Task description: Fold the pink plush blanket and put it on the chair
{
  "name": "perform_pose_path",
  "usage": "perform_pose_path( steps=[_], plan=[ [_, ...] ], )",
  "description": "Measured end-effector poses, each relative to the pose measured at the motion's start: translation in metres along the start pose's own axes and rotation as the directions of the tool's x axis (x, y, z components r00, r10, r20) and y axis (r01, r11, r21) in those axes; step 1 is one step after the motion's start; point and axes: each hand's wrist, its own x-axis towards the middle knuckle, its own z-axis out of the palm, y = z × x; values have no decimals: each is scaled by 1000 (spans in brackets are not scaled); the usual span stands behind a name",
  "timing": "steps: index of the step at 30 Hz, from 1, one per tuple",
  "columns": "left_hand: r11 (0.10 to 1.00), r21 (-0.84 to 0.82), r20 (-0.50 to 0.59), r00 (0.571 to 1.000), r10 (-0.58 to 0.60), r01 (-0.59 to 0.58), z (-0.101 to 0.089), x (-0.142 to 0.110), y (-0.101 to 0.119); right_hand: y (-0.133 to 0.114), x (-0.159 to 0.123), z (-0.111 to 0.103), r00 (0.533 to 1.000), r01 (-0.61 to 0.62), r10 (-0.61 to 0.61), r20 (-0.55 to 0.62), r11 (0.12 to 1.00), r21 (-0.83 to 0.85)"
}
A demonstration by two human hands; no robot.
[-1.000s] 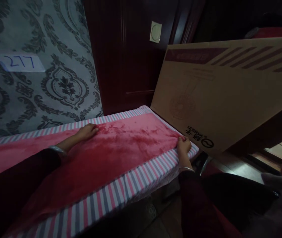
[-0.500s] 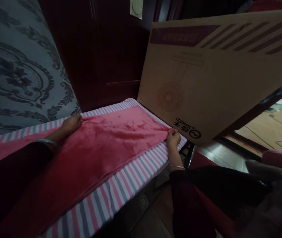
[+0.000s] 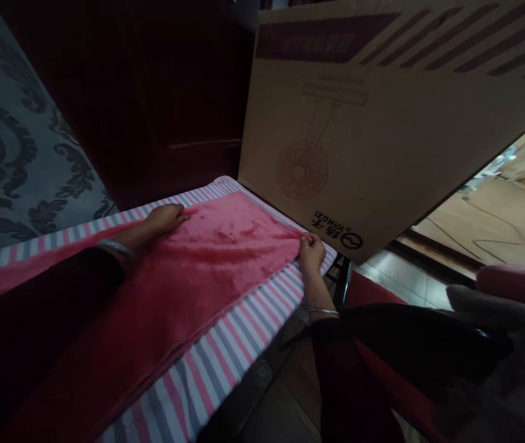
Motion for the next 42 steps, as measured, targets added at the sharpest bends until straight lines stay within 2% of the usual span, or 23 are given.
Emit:
perform_pose_path(
  steps=[2,5,7,10,14,16,19,21,24,26,31,32,36,38,40,42],
  plan=[
    [999,-26,-69,997,-25,23,0,8,4,-1,-1,0,1000,0,0,-1,1000,21],
    [986,-96,-135,979,-151,139,1,17,0,-2,-2,0,1000,-6,6,15,1000,30],
    [975,-106,-102,973,-207,196,5,20,-4,-3,-2,0,1000,-11,11,22,1000,9],
    [971,-99,-26,974,-223,220,10,26,-4,-3,-2,-1,1000,-8,8,22,1000,-25],
    [966,-213,20,989,-146,147,6,42,12,-3,-1,-1,999,-23,23,26,1000,-10],
    [961,-261,4,996,-92,89,3,54,25,-3,-2,-1,999,-37,37,30,999,-4],
    [956,-279,-29,996,82,-87,2,72,45,-5,-3,-2,998,-35,34,46,999,9],
    [942,-282,12,981,193,-182,5,82,56,-6,-3,-2,998,-27,25,59,999,35],
    [950,-266,66,981,184,-160,12,92,67,-5,-3,0,996,-33,22,84,991,129],
    [961,-240,33,989,145,-133,15,93,72,-2,-2,1,995,-38,20,98,982,183],
    [982,-111,-209,970,125,-150,19,90,77,2,-3,4,987,-61,22,162,969,239],
    [985,-101,-206,972,115,-138,21,90,77,3,-3,4,981,-80,35,190,969,235],
    [989,-101,-60,993,104,-110,28,89,72,4,-3,4,969,-118,77,235,979,167],
    [990,-111,-88,993,76,-86,29,86,71,4,-3,3,971,-112,83,224,987,117],
    [993,-98,-177,983,52,-70,26,78,75,5,-3,2,973,-83,65,223,994,71],
    [990,-57,-218,969,115,-130,21,65,84,6,-2,1,973,-40,28,231,998,47]
  ],
)
